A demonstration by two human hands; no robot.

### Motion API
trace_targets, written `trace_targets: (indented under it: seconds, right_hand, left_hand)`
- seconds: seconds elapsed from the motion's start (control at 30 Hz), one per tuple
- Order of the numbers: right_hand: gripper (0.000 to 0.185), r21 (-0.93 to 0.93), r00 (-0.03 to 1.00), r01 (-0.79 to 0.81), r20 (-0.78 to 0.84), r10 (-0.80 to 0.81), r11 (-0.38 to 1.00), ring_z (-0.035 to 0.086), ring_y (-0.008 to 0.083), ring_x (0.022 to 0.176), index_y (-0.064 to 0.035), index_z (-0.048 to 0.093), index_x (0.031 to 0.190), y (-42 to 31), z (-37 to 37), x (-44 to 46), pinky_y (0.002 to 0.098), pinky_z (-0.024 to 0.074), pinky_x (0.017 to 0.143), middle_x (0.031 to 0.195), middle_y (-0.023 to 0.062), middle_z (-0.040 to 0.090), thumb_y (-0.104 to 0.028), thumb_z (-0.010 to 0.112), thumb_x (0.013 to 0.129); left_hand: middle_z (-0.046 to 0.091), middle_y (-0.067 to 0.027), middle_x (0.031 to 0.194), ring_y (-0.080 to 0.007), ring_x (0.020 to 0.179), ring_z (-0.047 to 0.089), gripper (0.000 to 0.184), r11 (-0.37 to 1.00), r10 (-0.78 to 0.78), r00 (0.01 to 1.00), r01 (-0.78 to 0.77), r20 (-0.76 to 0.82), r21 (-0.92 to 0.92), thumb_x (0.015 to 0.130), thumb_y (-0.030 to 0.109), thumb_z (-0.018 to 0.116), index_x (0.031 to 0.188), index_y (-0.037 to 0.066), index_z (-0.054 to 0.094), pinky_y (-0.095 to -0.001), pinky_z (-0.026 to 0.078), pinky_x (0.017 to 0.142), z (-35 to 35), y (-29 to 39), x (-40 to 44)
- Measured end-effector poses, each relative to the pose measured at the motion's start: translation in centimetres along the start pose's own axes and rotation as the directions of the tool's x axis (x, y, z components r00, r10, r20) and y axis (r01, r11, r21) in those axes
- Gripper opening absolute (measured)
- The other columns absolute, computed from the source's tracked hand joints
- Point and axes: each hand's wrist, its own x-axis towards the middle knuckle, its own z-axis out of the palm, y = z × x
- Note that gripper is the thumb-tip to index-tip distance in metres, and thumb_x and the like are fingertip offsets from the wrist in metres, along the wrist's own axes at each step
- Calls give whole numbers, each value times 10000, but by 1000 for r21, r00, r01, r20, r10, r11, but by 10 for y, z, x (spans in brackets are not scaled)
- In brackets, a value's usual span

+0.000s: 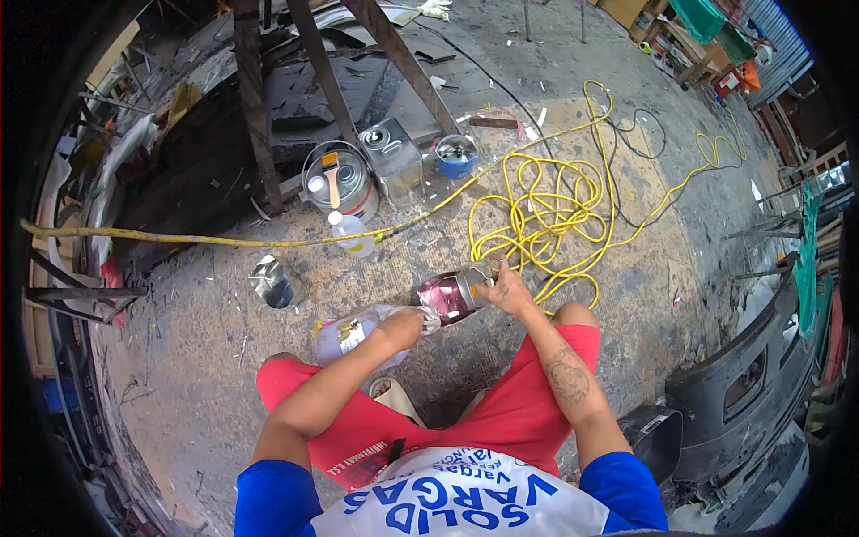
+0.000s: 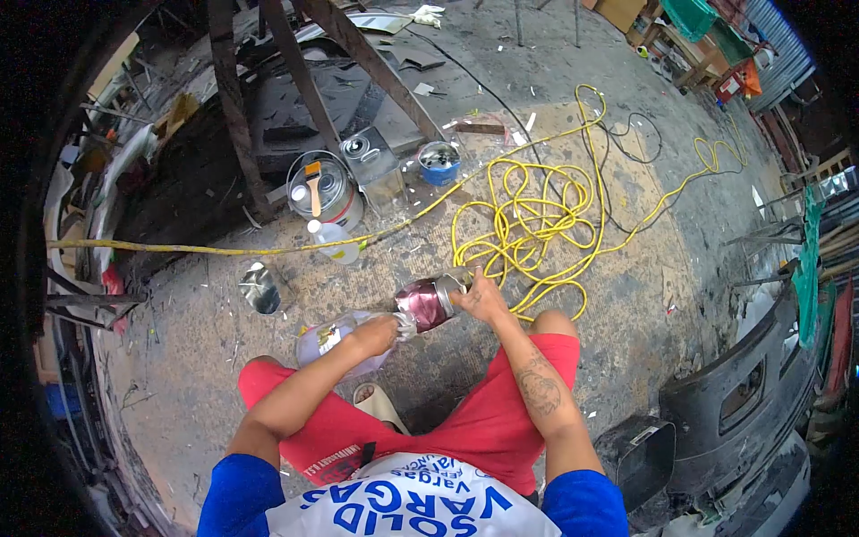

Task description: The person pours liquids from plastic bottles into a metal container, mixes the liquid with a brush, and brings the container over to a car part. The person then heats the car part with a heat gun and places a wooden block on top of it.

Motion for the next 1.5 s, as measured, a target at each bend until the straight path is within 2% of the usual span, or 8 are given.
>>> trace_targets:
  seconds: [0.07, 0.2, 0.4, 0.73, 0.8, 1.0, 1.13, 1.5]
  right_hand:
    - [761, -13, 1000, -9, -4, 9, 1000, 624, 412, 887, 3, 369, 1299, 5, 3, 1, 438, 488, 785, 895, 262, 637, -339, 692, 701]
    - [754, -4, 996, 82, -44, -82, 997, 624, 401, 922, 19, 367, 1290, 14, 5, 1, 435, 488, 798, 930, 265, 638, -322, 703, 708]
    - [734, -49, 1000, 5, -2, -5, 999, 624, 390, 944, 14, 383, 1282, 24, 8, 5, 425, 486, 813, 957, 268, 637, -321, 708, 715]
    - [737, -19, 1000, 17, -12, -17, 1000, 622, 385, 953, 22, 393, 1279, 20, 4, 3, 418, 484, 822, 951, 261, 642, -309, 712, 702]
    - [773, -14, 997, 69, -39, -69, 998, 614, 430, 929, 61, 366, 1301, 19, 3, 2, 447, 485, 812, 934, 296, 629, -310, 683, 702]
    - [738, -58, 997, -59, 42, 61, 997, 618, 420, 903, 37, 405, 1255, 8, -2, 0, 451, 485, 781, 899, 289, 628, -328, 715, 694]
    - [733, -31, 1000, -4, 12, 4, 1000, 623, 422, 879, 25, 406, 1257, 12, 3, 0, 444, 490, 771, 877, 286, 630, -334, 713, 697]
    - [694, -21, 999, 36, 28, -36, 999, 641, 348, 735, -4, 398, 1270, 13, 2, 2, 408, 492, 686, 749, 212, 624, -296, 701, 719]
  left_hand:
    - [629, -281, 882, -423, 836, 628, 161, 1000, -6, 1000, 6, -25, -5, 802, 59, 488, 835, -64, 587, -496, 497, 741, -1, 2, 0]
    - [641, -267, 870, -397, 847, 644, 147, 1000, -17, 996, 18, -86, 13, 769, 37, 522, 807, -49, 635, -459, 519, 761, 5, 1, 3]
    - [627, -293, 897, -417, 849, 634, 186, 1000, -12, 998, 11, -54, -20, 791, 62, 492, 847, -68, 613, -479, 503, 754, 8, -3, 6]
    - [641, -278, 898, -390, 854, 650, 179, 999, -35, 998, 35, -52, -12, 777, 42, 498, 821, -50, 644, -462, 518, 763, 5, 4, 7]
    - [642, -278, 900, -391, 854, 650, 175, 999, -36, 997, 34, -68, -23, 772, 33, 499, 823, -50, 645, -460, 518, 763, 5, 5, 7]
    - [645, -272, 907, -387, 866, 649, 174, 1000, -6, 1000, 6, -28, 10, 767, 23, 503, 832, -57, 644, -457, 520, 770, 5, 7, 8]
    - [646, -270, 910, -383, 867, 650, 173, 1000, -4, 1000, 3, 14, 27, 767, 26, 510, 836, -59, 643, -455, 520, 773, 8, 5, 9]
    - [646, -267, 809, -386, 790, 658, 142, 998, 36, 997, -33, -67, 44, 754, 25, 526, 767, -50, 646, -454, 526, 722, 13, 1, 9]
